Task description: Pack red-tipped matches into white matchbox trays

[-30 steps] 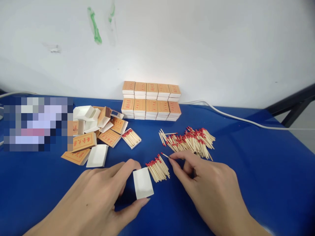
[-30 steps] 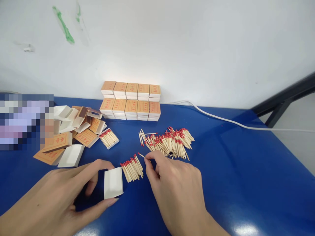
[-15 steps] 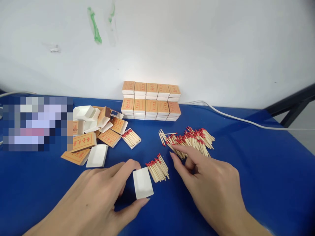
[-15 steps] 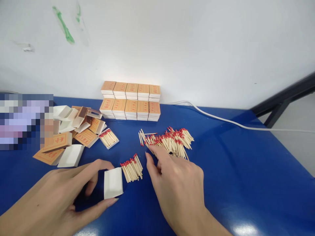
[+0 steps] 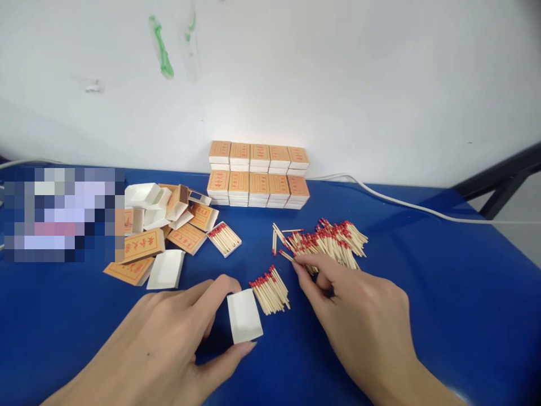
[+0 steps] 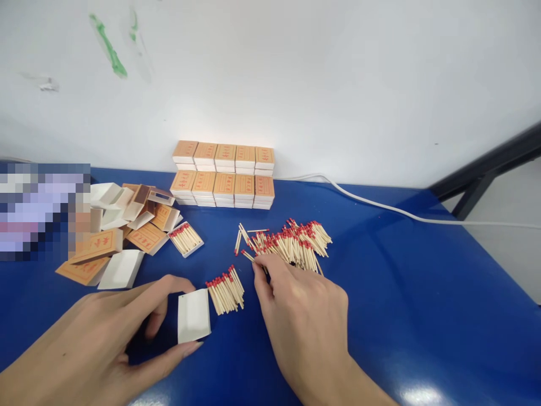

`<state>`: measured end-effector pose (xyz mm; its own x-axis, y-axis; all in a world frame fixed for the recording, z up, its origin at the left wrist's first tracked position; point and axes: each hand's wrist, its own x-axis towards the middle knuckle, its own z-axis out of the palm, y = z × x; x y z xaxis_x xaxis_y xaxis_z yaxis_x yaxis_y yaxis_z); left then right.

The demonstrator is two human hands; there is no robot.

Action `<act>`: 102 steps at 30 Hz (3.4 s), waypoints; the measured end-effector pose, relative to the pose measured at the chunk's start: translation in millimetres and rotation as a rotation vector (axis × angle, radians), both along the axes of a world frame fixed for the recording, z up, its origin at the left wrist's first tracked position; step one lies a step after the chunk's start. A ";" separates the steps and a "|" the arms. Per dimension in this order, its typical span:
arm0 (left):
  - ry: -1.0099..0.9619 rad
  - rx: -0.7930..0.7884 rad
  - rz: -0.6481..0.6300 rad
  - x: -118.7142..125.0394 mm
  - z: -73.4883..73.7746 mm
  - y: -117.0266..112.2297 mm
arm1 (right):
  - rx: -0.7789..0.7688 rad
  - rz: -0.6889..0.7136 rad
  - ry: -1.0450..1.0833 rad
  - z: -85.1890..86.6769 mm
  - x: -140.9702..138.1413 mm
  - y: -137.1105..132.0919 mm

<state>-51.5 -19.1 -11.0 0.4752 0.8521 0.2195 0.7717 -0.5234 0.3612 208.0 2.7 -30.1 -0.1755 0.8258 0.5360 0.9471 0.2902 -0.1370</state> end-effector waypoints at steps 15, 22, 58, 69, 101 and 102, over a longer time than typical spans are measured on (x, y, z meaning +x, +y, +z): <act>-0.003 -0.013 0.000 0.3 1.2 0.2 | -0.019 -0.005 0.003 2.7 -0.3 0.9; -0.024 -0.027 0.005 -1.0 0.5 0.0 | -0.047 0.003 0.018 3.2 0.3 -0.5; 0.000 -0.040 0.001 -1.5 0.4 -1.0 | -0.211 0.106 0.146 12.0 -3.4 -4.1; -0.001 -0.054 0.006 -3.3 2.7 -1.9 | -0.297 0.125 0.222 15.2 -6.3 -7.3; -0.052 -0.092 0.085 -9.4 -7.6 -9.5 | -0.560 0.096 0.330 15.5 -7.9 -4.5; -0.059 -0.103 0.081 -10.1 -8.5 -9.8 | -0.557 0.103 0.325 14.4 -7.4 -5.3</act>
<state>-61.5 -28.9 -19.5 0.3926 0.9067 0.1545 0.7856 -0.4179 0.4562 200.7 -2.6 -15.7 -0.1692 0.9830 0.0717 0.8032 0.1797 -0.5679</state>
